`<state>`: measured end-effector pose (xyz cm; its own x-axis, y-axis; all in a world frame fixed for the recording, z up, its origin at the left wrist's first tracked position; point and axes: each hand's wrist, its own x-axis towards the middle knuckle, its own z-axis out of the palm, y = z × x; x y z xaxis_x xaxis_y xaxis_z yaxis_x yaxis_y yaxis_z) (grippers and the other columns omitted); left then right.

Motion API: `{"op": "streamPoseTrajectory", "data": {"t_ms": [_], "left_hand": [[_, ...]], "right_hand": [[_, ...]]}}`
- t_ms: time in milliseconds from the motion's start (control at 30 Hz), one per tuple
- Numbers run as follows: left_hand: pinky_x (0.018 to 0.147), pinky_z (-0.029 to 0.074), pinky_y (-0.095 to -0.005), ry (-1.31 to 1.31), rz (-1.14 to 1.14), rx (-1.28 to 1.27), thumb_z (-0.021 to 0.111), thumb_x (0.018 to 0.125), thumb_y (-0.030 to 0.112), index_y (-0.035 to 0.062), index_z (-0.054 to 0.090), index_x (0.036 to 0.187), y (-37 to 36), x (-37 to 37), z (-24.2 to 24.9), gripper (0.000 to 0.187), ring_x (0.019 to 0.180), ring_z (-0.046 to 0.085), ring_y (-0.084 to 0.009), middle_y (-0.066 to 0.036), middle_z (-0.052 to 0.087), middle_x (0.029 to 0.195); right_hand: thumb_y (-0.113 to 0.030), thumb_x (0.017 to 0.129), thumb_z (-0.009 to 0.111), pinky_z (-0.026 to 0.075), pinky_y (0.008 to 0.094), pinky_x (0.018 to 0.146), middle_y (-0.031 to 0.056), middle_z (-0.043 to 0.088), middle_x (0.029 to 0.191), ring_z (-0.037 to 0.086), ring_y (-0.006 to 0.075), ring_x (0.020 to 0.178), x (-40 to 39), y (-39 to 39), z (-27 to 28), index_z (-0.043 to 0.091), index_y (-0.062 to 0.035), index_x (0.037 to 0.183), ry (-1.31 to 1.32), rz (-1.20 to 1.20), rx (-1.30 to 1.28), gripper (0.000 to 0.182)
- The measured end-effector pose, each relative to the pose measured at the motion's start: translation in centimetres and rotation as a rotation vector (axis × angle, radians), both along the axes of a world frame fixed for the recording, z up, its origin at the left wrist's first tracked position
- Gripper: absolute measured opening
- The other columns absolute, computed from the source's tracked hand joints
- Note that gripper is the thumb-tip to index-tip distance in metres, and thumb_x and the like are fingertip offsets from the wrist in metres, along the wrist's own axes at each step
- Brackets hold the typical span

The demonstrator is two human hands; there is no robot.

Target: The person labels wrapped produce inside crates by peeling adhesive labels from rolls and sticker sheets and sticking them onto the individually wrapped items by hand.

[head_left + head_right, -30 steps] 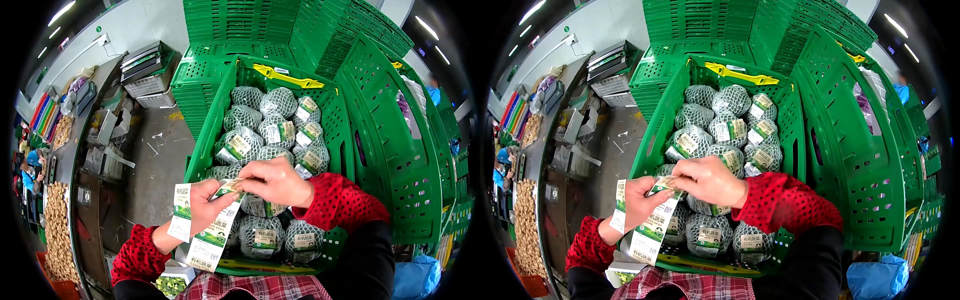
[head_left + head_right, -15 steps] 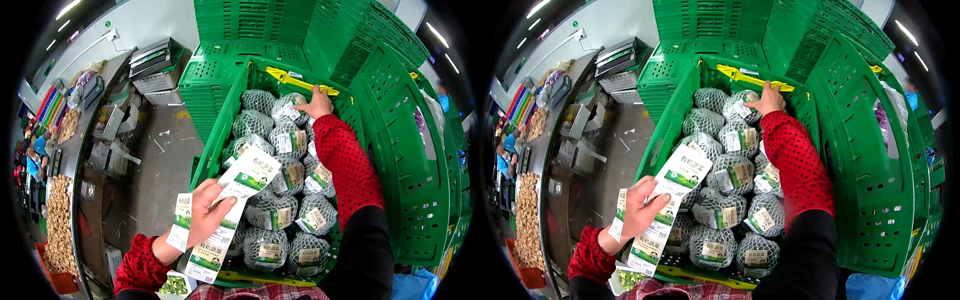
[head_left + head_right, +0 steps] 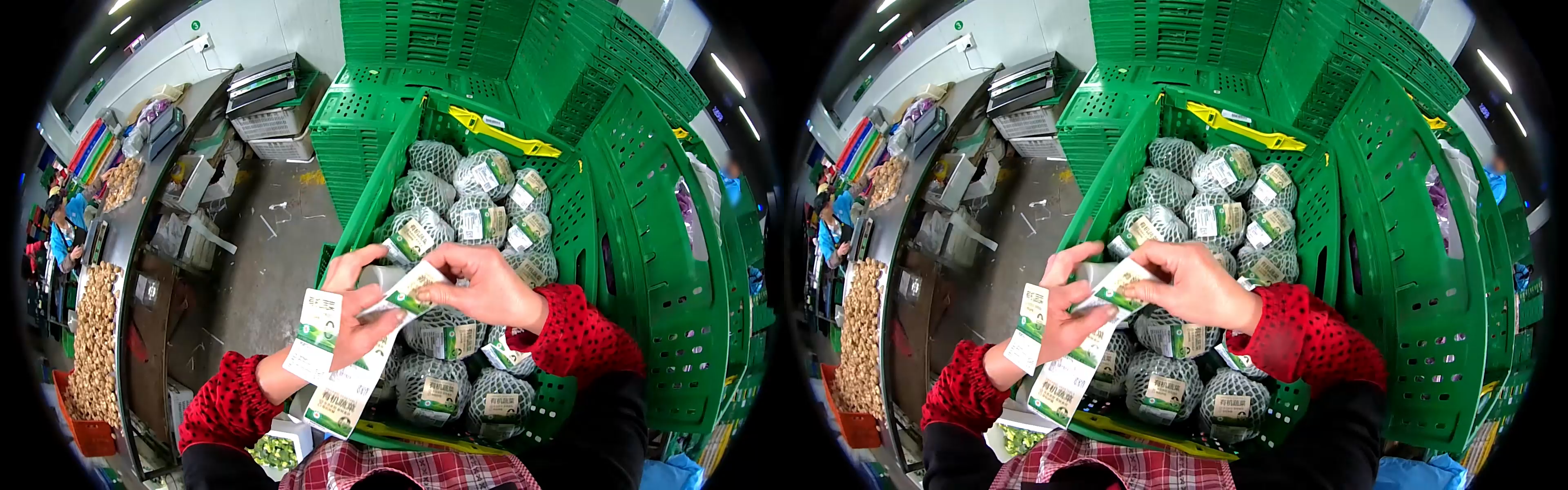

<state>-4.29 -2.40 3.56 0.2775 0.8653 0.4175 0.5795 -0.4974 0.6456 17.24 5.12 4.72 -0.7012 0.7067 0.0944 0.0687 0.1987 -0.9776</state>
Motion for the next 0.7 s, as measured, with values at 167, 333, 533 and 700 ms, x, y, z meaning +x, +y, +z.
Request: {"op": "streamPoseTrajectory", "data": {"t_ms": [167, 333, 533, 700], "left_hand": [[0.077, 0.048, -0.036, -0.083, -0.201, -0.07, 0.074, 0.076, 0.012, -0.0005, 0.065, 0.087, -0.6, -0.1, -0.5, 0.019, 0.09, 0.06, -0.0249, -0.013, 0.062, 0.099], [0.046, 0.036, -0.0276, -0.211, -0.025, -0.488, 0.073, 0.084, 0.017, -0.0027, 0.064, 0.082, -1.0, -0.6, -0.3, 0.022, 0.054, 0.047, -0.0051, -0.001, 0.055, 0.059], [0.058, 0.044, -0.0277, -0.33, -0.137, -0.641, 0.065, 0.09, 0.018, -0.0011, 0.066, 0.104, -0.6, 0.6, -1.3, 0.023, 0.068, 0.055, -0.0065, -0.005, 0.064, 0.075], [0.057, 0.042, -0.0325, -0.172, -0.034, -0.425, 0.069, 0.086, 0.019, -0.0006, 0.065, 0.091, -0.2, 0.1, -1.0, 0.021, 0.065, 0.055, -0.0161, -0.009, 0.057, 0.073]], "right_hand": [[-0.013, 0.079, 0.072, 0.05, 0.0314, 0.052, 0.0078, 0.063, 0.071, 0.061, 0.0236, 0.057, -0.8, -2.6, -0.3, 0.062, -0.0062, 0.089, -0.136, -0.092, 0.702, 0.016], [-0.009, 0.081, 0.068, 0.05, 0.0284, 0.051, 0.0035, 0.067, 0.075, 0.065, 0.0153, 0.06, 0.9, 1.1, 1.4, 0.065, -0.0064, 0.084, -0.089, -0.147, 0.513, 0.005], [-0.016, 0.084, 0.07, 0.042, 0.0219, 0.039, 0.0059, 0.061, 0.066, 0.055, 0.0087, 0.048, 3.8, 15.0, -0.2, 0.058, 0.0023, 0.089, -0.242, -0.608, -0.003, 0.022], [-0.021, 0.073, 0.08, 0.048, 0.0318, 0.044, 0.0146, 0.064, 0.067, 0.062, 0.0193, 0.052, -1.1, 18.1, -8.1, 0.06, 0.0051, 0.08, -0.433, -0.551, -0.033, 0.034]]}}
